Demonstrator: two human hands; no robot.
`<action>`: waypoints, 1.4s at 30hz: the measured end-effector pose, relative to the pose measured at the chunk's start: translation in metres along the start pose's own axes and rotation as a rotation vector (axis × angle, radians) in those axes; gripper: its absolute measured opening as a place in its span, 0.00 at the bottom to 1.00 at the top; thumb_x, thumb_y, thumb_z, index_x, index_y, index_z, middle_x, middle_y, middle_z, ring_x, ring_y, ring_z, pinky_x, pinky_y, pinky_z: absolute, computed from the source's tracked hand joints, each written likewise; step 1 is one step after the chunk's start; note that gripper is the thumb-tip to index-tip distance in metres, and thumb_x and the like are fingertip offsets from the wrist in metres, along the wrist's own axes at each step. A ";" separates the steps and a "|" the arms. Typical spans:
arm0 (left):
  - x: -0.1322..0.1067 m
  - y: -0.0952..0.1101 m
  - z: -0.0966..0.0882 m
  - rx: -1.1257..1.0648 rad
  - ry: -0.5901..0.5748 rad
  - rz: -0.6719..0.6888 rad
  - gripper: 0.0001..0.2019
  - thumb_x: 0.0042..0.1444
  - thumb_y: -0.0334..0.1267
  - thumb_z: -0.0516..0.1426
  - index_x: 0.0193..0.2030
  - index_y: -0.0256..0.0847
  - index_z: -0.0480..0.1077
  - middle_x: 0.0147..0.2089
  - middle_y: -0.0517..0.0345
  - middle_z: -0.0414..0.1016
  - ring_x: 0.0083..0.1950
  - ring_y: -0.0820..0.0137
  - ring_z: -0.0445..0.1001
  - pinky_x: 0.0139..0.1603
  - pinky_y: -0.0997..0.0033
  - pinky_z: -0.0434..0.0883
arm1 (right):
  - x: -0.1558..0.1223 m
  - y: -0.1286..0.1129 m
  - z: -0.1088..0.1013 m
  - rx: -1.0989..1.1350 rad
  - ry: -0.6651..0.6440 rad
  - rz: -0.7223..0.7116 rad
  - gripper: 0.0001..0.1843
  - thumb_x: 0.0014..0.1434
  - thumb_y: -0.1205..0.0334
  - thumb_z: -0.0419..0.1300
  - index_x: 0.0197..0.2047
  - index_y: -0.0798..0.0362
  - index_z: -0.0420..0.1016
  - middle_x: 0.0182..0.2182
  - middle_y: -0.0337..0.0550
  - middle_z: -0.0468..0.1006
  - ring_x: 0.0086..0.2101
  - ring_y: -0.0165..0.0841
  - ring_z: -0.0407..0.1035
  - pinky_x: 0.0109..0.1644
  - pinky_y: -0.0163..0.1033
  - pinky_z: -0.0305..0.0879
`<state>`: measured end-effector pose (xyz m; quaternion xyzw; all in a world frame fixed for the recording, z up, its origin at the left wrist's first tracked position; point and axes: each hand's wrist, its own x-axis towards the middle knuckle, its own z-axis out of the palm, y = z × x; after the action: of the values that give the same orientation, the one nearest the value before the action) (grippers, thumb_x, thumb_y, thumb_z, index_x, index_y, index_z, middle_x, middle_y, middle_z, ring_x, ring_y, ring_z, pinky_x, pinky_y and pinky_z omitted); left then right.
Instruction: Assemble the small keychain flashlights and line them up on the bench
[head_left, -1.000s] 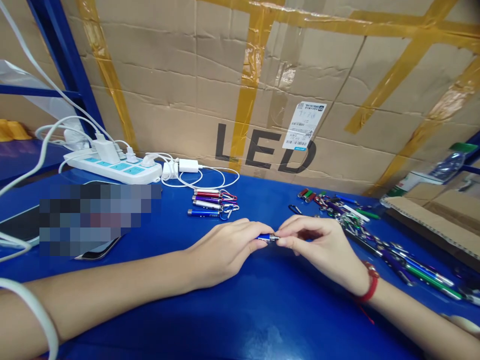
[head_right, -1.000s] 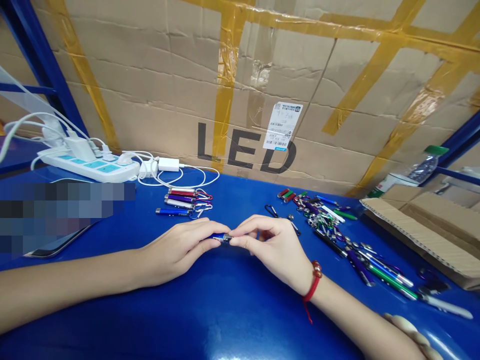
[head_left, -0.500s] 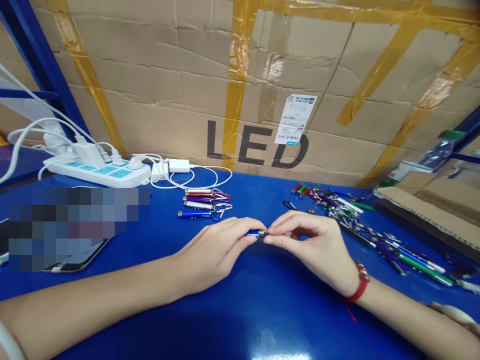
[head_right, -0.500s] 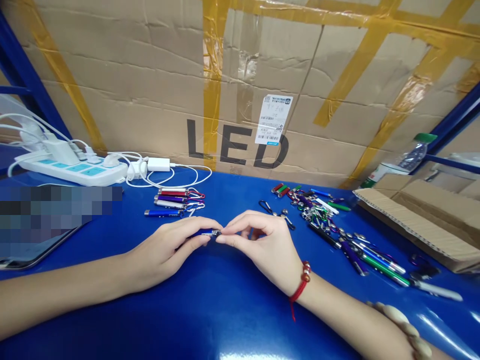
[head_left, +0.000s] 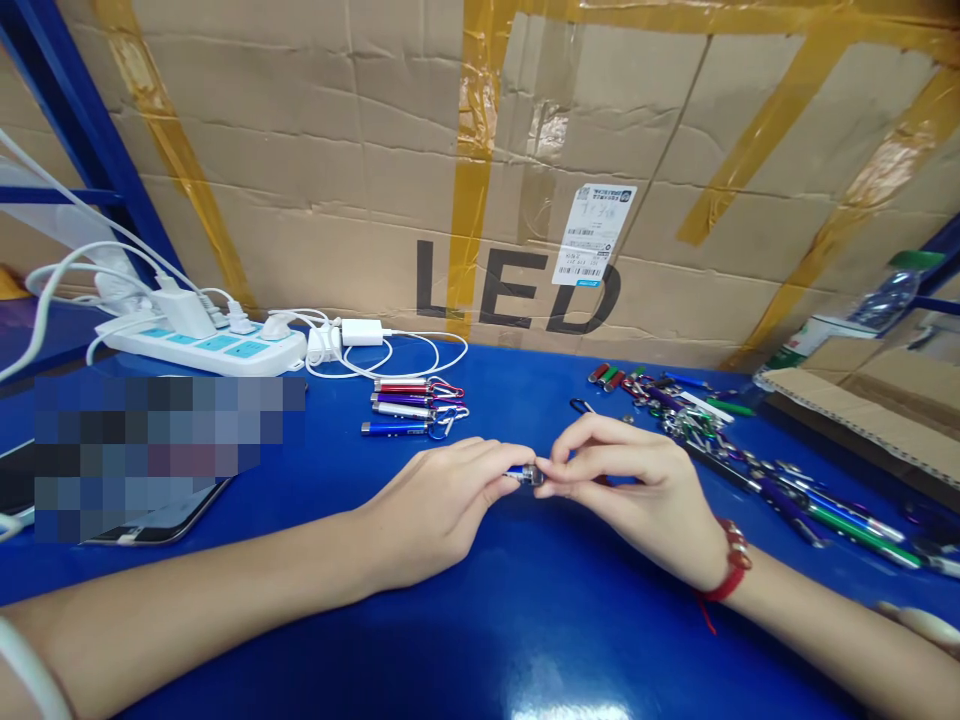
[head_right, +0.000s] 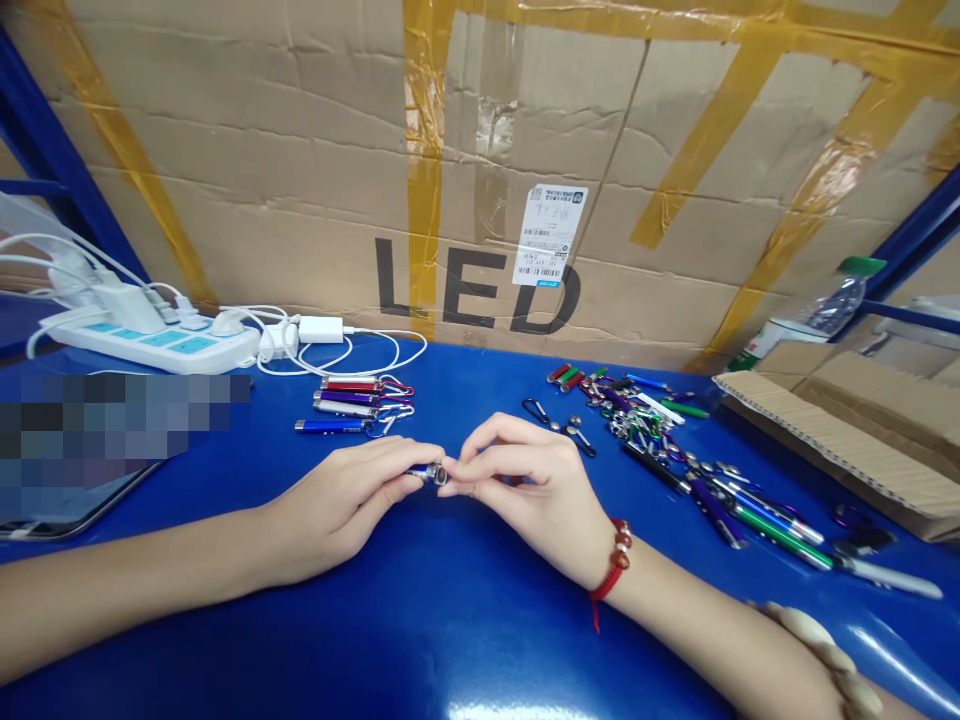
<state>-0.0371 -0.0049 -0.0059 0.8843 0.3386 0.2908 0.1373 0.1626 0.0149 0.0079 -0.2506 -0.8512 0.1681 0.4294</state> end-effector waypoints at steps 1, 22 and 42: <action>0.000 0.001 -0.001 -0.004 -0.013 0.003 0.13 0.64 0.32 0.43 0.50 0.42 0.63 0.48 0.57 0.73 0.48 0.70 0.70 0.48 0.72 0.66 | 0.000 0.000 0.000 0.022 -0.017 0.010 0.05 0.52 0.66 0.63 0.26 0.51 0.78 0.27 0.40 0.74 0.25 0.25 0.70 0.28 0.30 0.69; 0.001 -0.002 0.000 0.090 -0.011 0.048 0.07 0.62 0.30 0.46 0.39 0.38 0.64 0.35 0.55 0.72 0.35 0.69 0.70 0.35 0.73 0.67 | 0.001 -0.001 0.011 0.165 -0.084 0.384 0.13 0.46 0.59 0.65 0.17 0.56 0.70 0.20 0.37 0.69 0.22 0.25 0.63 0.25 0.31 0.60; -0.001 -0.003 -0.001 0.037 0.032 0.043 0.15 0.62 0.29 0.47 0.52 0.44 0.66 0.39 0.58 0.74 0.38 0.69 0.69 0.40 0.72 0.68 | 0.007 -0.002 0.008 0.463 -0.184 0.741 0.17 0.43 0.55 0.67 0.18 0.57 0.65 0.14 0.30 0.61 0.16 0.18 0.50 0.19 0.28 0.44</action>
<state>-0.0401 -0.0030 -0.0070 0.8888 0.3271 0.3017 0.1094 0.1518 0.0163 0.0089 -0.4200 -0.6785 0.5184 0.3073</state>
